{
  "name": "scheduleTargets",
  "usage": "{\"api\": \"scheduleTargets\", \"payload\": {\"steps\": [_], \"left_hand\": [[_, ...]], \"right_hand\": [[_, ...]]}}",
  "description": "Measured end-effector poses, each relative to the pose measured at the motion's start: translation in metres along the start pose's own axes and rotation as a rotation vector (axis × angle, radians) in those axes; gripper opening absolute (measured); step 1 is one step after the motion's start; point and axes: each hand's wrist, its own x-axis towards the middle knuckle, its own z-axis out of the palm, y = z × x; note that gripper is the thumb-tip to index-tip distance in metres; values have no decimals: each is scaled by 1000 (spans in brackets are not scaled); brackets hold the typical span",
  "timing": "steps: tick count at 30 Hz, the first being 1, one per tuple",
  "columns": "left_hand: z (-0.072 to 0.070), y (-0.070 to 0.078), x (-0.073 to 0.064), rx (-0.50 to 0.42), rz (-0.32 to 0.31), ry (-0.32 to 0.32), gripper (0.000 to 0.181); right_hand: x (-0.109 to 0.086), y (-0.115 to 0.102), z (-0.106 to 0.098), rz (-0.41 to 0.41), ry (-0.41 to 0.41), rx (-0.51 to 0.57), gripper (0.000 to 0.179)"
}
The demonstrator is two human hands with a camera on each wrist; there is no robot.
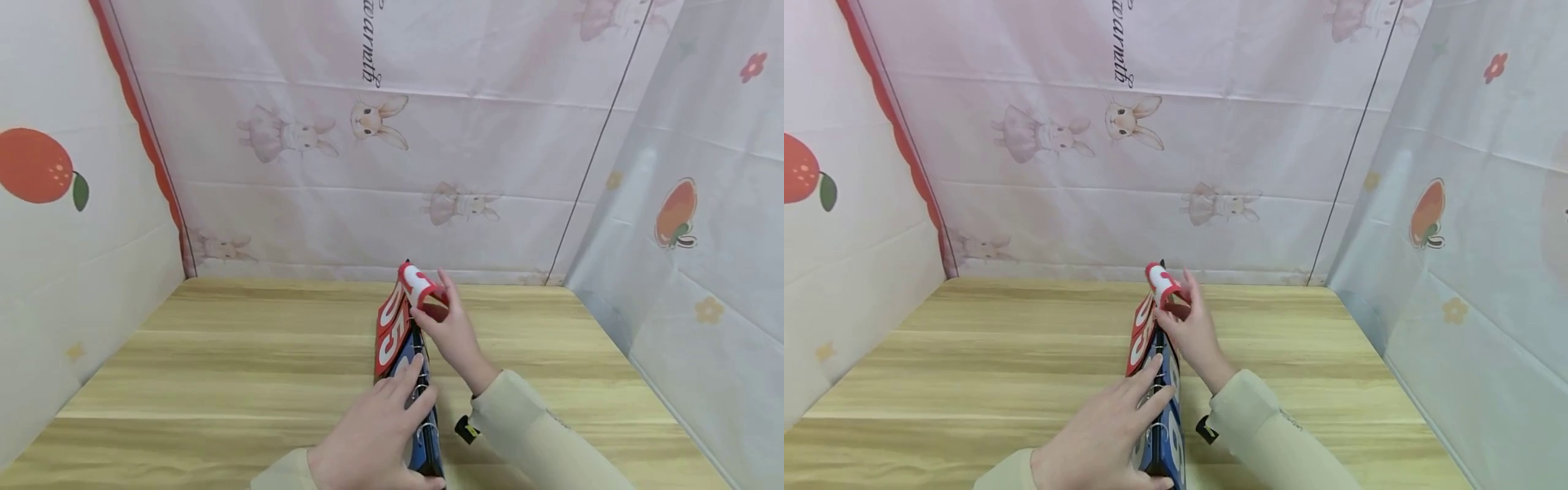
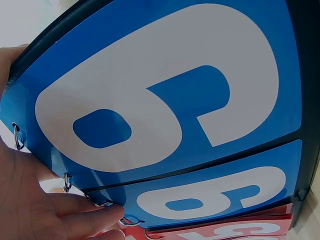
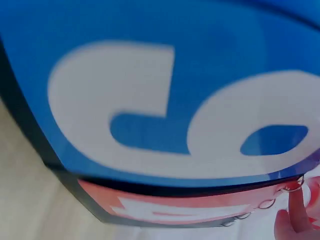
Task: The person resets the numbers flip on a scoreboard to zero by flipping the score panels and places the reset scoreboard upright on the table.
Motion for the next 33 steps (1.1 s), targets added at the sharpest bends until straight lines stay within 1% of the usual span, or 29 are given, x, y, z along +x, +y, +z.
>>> {"api": "scheduleTargets", "payload": {"steps": [3, 5, 7, 9, 11, 12, 14, 15, 17, 19, 20, 22, 23, 25, 28, 29, 31, 33], "left_hand": [[0, 0, 0, 5, 4, 4, 88], [1, 0, 0, 8, 10, 19, 88], [1, 0, -1, 9, 13, 30, 88], [1, 0, -1, 7, 14, 36, 88], [1, 0, -1, 2, 14, 36, 87], [0, 0, -1, -2, 13, 34, 87], [0, 0, -1, -4, 11, 31, 87], [-1, 0, -1, -5, 10, 29, 87], [-1, 0, -1, 4, 14, 31, 87], [-1, 0, -1, 8, 14, 23, 87], [-2, 0, -1, 9, 17, 22, 87], [-1, 0, 0, 11, 25, 24, 88], [-1, 0, 0, 9, 29, 25, 88], [0, 0, 1, 0, 34, 28, 88], [1, 0, 1, -7, 29, 22, 89], [0, 0, 1, -10, 23, 16, 90], [0, 0, 1, -18, 3, -10, 89], [-1, 0, 1, -19, -9, -25, 90]], "right_hand": [[3, -4, 6, -142, -36, -170, 93], [5, -5, 9, -207, -71, -277, 96], [6, -4, 11, -276, -114, -389, 83], [6, -3, 11, -345, -161, -509, 57], [7, -1, 10, -412, -198, -600, 28], [8, -1, 10, -445, -206, -641, 18], [10, -1, 8, -483, -238, -681, 10], [11, -2, 7, -491, -255, -687, 10], [13, -3, 5, -480, -293, -700, 11], [14, -2, 3, -443, -332, -709, 16], [14, -1, 1, -412, -352, -701, 20], [14, 2, -2, -324, -386, -641, 29], [12, 4, -4, -272, -391, -593, 34], [9, 10, -7, -141, -364, -477, 46], [3, 22, -10, 74, -269, -326, 63], [1, 27, -11, 154, -248, -278, 68], [-2, 36, -11, 305, -239, -208, 79], [-6, 43, -11, 411, -275, -148, 86]]}}
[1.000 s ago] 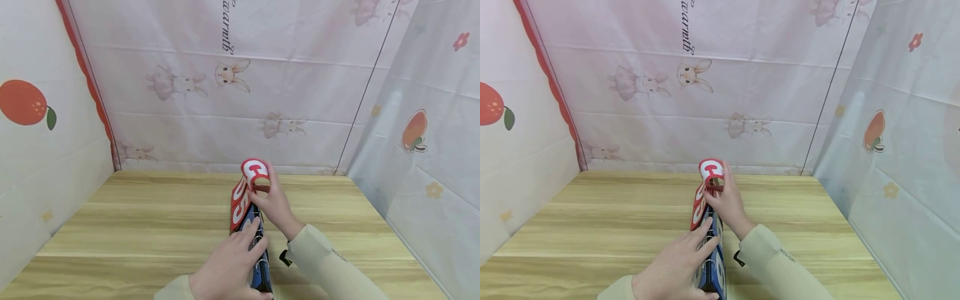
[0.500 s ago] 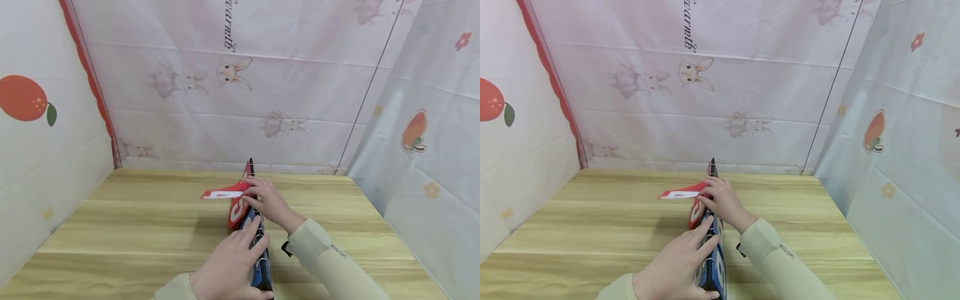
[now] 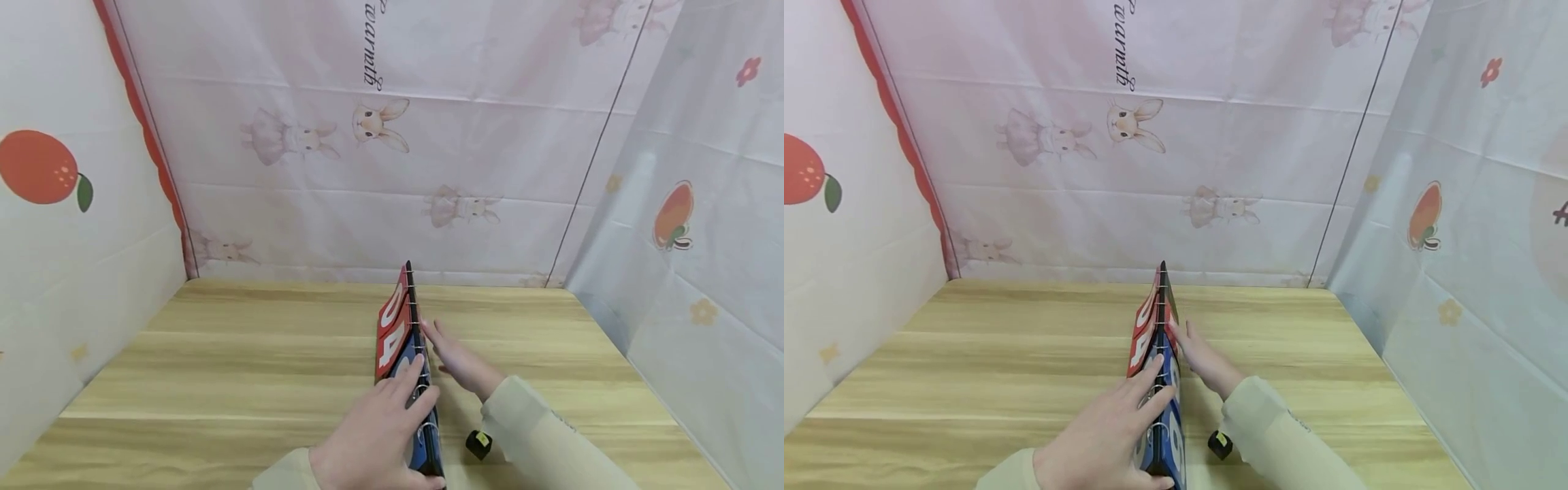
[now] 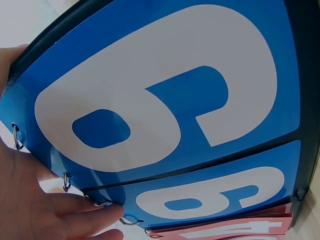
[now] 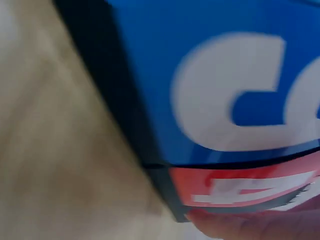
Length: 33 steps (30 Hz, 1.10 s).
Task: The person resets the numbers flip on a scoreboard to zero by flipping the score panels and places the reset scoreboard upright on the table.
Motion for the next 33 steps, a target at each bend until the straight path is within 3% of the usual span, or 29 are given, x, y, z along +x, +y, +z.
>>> {"api": "scheduleTargets", "payload": {"steps": [2, 5, 13, 19, 26, 30, 33], "left_hand": [[0, 0, 0, 2, -2, 2, 90], [1, 1, 0, 7, 14, 36, 91], [4, 1, 0, 15, 30, 76, 91], [1, 1, 1, 23, 26, 59, 90], [-1, 2, 2, -5, -19, -16, 89], [-2, 2, 3, -15, -39, -52, 89], [-1, 2, 2, -12, -39, -44, 89]], "right_hand": [[-1, 6, 2, 52, -67, 52, 87], [-2, 12, 4, 49, -122, 97, 82], [-5, 11, 7, 26, -85, 133, 85], [-7, 11, 5, 16, 42, 161, 88], [-9, 6, 0, -19, 247, 217, 79], [-11, -1, -6, -86, 340, 320, 70], [-11, -10, -7, -160, 356, 422, 65]]}}
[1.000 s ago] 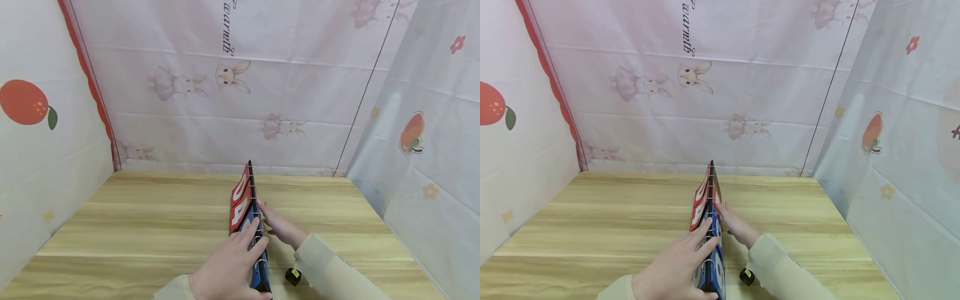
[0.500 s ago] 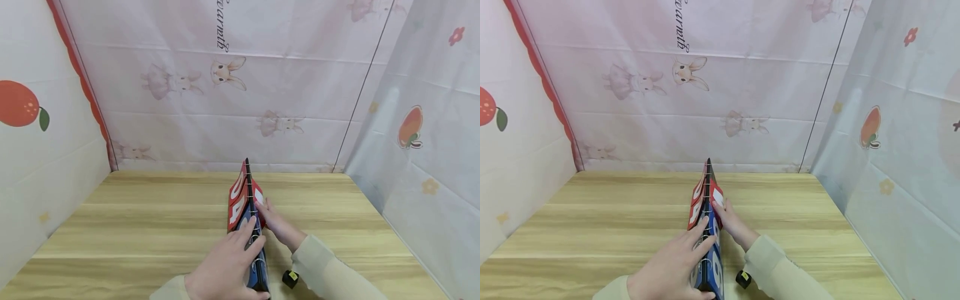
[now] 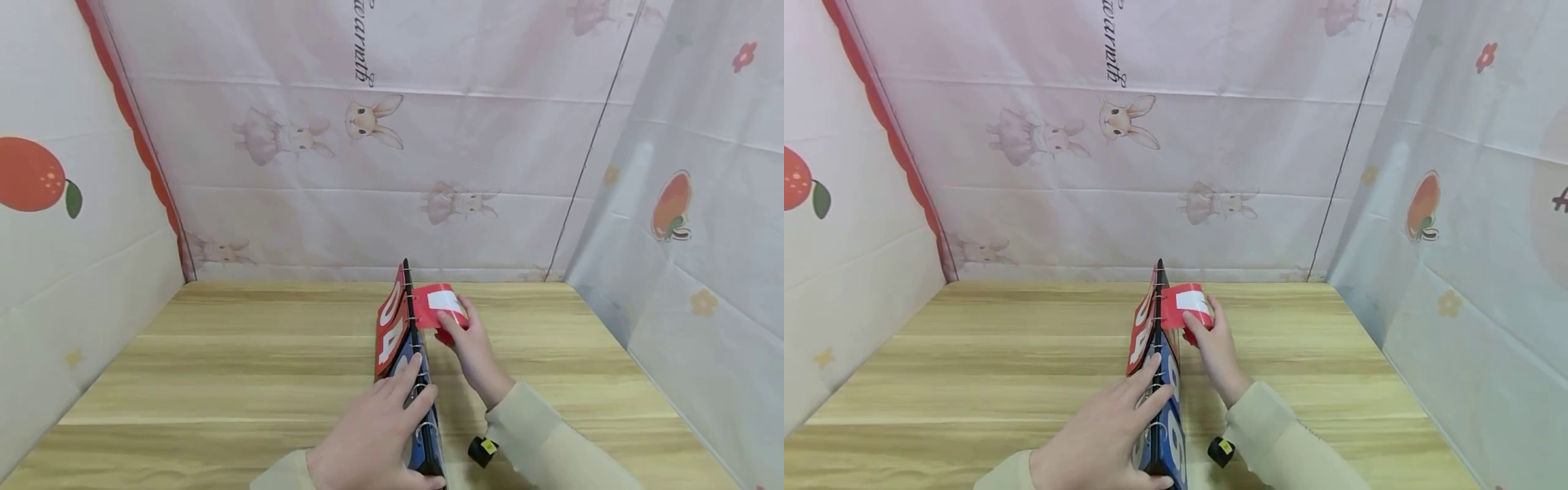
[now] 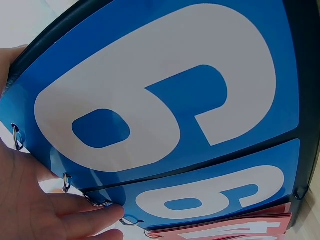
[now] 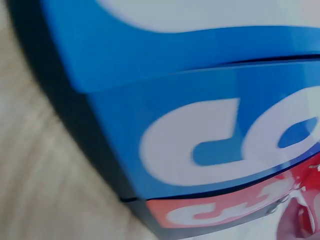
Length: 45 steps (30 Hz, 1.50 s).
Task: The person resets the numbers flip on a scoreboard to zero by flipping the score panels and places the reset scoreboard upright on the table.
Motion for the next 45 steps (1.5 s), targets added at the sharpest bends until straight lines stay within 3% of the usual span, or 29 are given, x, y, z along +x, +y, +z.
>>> {"api": "scheduleTargets", "payload": {"steps": [4, 9, 16, 20, 25, 28, 33, 37, 39, 42, 45], "left_hand": [[2, -1, -1, 9, 15, 32, 88], [6, -1, 0, 10, 46, 81, 86], [8, -2, -2, 0, 55, 88, 85], [7, -3, -2, 29, 77, 131, 86], [6, -4, -3, 40, 85, 141, 89], [7, -5, -4, 47, 86, 147, 90], [8, -5, -3, 74, 98, 175, 90], [7, -5, -2, 54, 85, 138, 91], [5, -5, -2, 36, 66, 96, 91], [1, -5, -1, 19, 48, 50, 92], [-1, -6, -1, 16, 46, 26, 92]], "right_hand": [[3, -13, 10, -74, -58, 43, 70], [4, -24, 21, -161, -111, -114, 71], [4, -30, 32, -220, -155, -285, 70], [7, -33, 40, -313, -180, -497, 73], [10, -37, 51, -563, -249, -970, 82], [12, -41, 56, -670, -299, -1172, 87], [18, -44, 60, -656, -387, -1295, 92], [22, -46, 58, -610, -489, -1301, 81], [25, -45, 55, -577, -545, -1215, 68], [29, -38, 48, -488, -549, -915, 52], [28, -23, 37, -386, -427, -538, 48]]}}
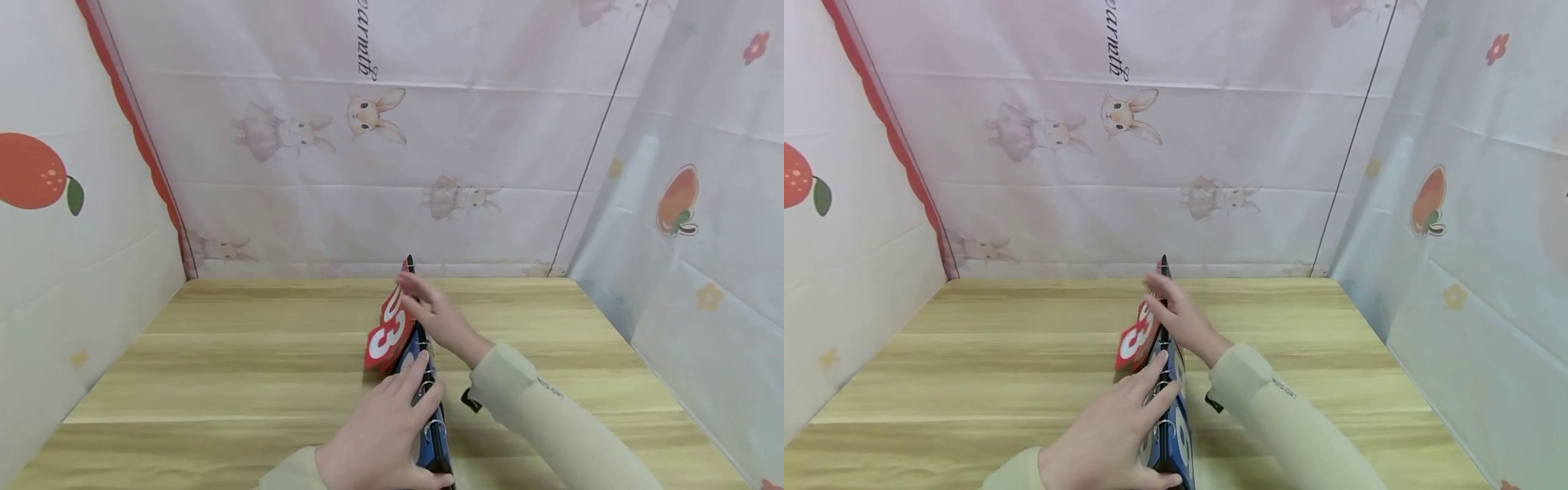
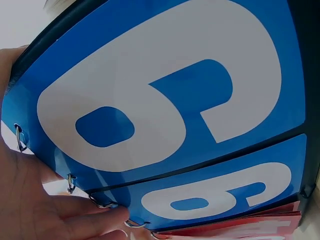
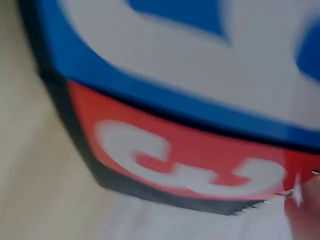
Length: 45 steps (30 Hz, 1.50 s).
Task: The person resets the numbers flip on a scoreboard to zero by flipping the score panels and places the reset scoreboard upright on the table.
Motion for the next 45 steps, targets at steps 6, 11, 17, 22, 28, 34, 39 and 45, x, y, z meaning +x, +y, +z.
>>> {"api": "scheduleTargets", "payload": {"steps": [6, 11, 17, 22, 28, 34, 39, 45], "left_hand": [[-1, 3, 0, 20, -19, -11, 103], [-4, 4, -2, 54, -32, -47, 105], [-5, 5, -4, 134, 13, 34, 102], [-6, 5, -6, 166, 24, 70, 102], [-8, 5, -5, 156, 12, 59, 102], [-7, 7, -3, 129, 2, 8, 98], [-6, 7, -1, 128, 8, 24, 97], [-5, 10, 1, 167, 39, 61, 98]], "right_hand": [[-26, 30, 5, 376, 77, 313, 73], [-42, 40, 11, 535, -122, 472, 82], [-44, 36, 12, 534, -127, 448, 75], [-42, 34, 11, 533, -42, 383, 72], [-40, 34, 4, 502, 115, 364, 74], [-40, 28, -7, 452, 295, 432, 72], [-37, 18, -14, 348, 358, 546, 64], [-27, -3, -15, 240, 323, 517, 70]]}}
